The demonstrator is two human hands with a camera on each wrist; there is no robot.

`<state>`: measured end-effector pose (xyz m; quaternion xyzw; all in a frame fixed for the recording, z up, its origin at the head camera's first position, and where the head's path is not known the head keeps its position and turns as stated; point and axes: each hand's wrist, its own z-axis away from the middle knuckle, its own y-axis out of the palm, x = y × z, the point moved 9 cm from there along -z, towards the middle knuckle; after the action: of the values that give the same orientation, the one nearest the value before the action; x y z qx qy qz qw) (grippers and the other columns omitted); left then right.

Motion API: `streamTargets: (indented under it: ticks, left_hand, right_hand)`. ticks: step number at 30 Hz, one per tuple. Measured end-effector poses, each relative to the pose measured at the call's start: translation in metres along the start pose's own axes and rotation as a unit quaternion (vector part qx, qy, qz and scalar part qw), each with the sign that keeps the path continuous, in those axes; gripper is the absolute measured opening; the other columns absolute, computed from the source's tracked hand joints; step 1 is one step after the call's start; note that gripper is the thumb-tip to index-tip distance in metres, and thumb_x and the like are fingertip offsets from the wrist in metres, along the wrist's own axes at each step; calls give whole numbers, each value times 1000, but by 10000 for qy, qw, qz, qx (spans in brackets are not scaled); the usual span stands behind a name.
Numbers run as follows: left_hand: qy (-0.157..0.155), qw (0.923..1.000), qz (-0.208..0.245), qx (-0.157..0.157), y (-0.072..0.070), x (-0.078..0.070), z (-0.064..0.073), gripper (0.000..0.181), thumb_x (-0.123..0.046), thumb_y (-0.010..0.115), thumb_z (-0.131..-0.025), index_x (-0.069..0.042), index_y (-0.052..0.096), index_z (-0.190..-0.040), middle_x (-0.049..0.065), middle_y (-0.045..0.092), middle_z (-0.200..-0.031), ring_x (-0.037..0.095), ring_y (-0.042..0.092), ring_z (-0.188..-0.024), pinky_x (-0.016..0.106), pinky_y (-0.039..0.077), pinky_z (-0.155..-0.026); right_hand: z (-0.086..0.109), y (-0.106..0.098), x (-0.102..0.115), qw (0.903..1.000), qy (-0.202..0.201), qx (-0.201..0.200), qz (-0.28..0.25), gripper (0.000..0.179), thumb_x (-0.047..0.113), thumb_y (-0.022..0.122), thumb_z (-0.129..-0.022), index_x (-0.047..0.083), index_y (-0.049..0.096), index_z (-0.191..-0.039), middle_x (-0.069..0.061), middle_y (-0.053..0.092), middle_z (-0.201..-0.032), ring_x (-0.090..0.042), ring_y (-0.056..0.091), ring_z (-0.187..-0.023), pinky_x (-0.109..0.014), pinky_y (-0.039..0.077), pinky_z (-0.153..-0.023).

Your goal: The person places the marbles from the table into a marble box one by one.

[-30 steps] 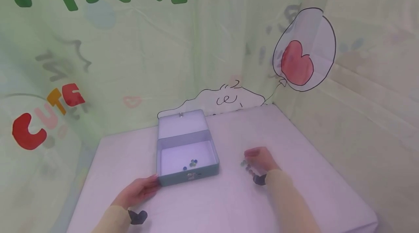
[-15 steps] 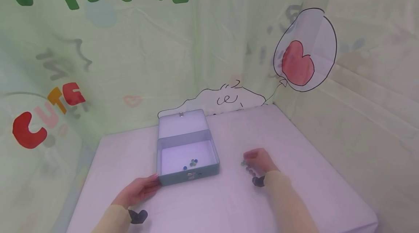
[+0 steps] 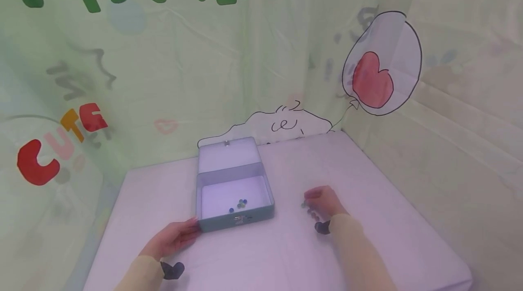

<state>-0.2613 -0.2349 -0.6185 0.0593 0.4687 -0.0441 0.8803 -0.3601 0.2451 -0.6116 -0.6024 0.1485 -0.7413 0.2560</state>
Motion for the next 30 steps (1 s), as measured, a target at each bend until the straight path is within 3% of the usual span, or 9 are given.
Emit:
streamTargets:
  ticks: [7,13,17,22,30]
  left_hand:
    - [-18,10000,-1,54,0,1,-1,59,-31,66,-101,13,54,-139,28,62,-138,37,64,-128,48,51,-109]
    - [-17,10000,-7,6,0,0,0,58,-31,66,-101,12,55,-138,28,62,-137,38,63,-128,49,51,-110]
    - [-16,10000,-15,-59,-2,0,0,59,-31,67,-101,12,55,-138,29,61,-138,39,63,-129,51,50,-111]
    - [-19,9999,-28,-105,-4,0,0,59,-32,67,-100,12,55,-138,29,60,-139,39,62,-129,52,49,-112]
    - [44,10000,-30,32,-1,-1,-2,67,-36,70,-98,13,53,-140,30,57,-142,42,59,-133,54,47,-114]
  right_hand:
    - [2,-14,17,9993,-213,-278,-115,37,24,78,-92,3,73,-122,-10,78,-115,-14,74,-103,-40,58,-102]
    - [4,-37,48,9962,-593,-399,-508,49,30,77,-93,0,68,-130,-13,75,-123,2,72,-99,-51,50,-112]
    - [1,-40,63,9954,-645,-364,-601,53,33,77,-93,1,66,-133,-12,74,-126,-1,72,-103,-52,49,-113]
    - [-11,-21,85,9957,-612,-254,-651,49,33,76,-94,4,67,-132,-11,74,-127,-17,73,-113,-56,46,-116]
    - [-37,42,133,9954,-723,108,-614,40,19,76,-94,2,69,-129,-13,75,-123,-24,74,-110,-45,56,-105]
